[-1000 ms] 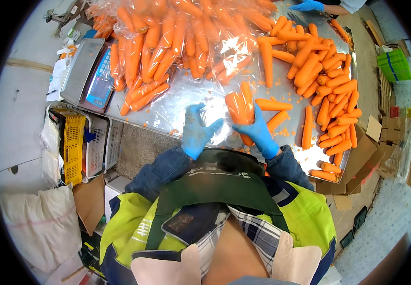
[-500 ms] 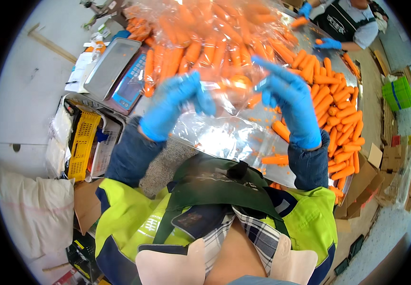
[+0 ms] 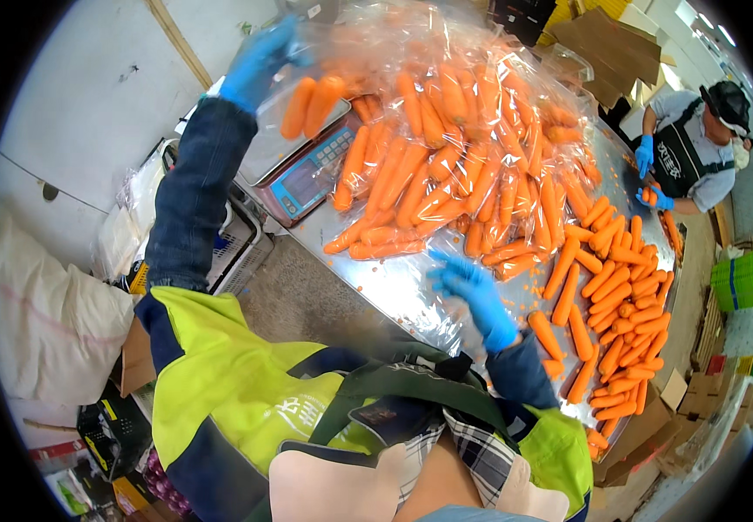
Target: The person places carrots into plastic bags, weighs the bags on a scale, and seals the bags using a manual sealing machine.
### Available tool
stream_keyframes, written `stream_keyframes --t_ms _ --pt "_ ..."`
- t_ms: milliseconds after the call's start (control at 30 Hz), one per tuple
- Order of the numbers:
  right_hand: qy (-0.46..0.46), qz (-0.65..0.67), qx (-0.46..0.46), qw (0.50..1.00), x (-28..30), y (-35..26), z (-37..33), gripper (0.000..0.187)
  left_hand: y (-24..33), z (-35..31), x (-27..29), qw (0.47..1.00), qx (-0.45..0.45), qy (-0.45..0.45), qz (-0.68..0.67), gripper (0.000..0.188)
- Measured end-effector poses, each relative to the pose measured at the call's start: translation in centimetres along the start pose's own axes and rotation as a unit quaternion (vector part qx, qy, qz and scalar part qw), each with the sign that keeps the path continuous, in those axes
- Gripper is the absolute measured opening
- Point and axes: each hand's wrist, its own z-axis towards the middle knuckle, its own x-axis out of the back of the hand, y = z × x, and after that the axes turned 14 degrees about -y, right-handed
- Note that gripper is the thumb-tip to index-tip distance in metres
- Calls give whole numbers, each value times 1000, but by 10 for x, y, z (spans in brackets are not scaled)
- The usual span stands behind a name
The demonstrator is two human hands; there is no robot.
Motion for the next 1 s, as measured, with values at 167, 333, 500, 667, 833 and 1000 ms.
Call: stream_keyframes --t_ms 167,333,500,667,833,1000 --pt "158 106 -78 979 7 96 -49 41 -96 -112 108 990 94 79 -76 30" --pt "265 101 -67 957 44 128 -80 40 -170 -235 172 930 306 204 -1 33" --pt "249 97 -55 962 42 116 -77 39 -214 -291 197 832 332 439 70 29" --pt "204 125 -85 967 27 116 -69 40 -216 -350 237 753 284 578 133 29" --pt "191 127 -72 971 21 112 -71 40 -216 -345 214 728 239 642 28 57" --pt "192 118 -57 973 34 123 -82 39 -210 -302 156 712 245 641 -147 94"
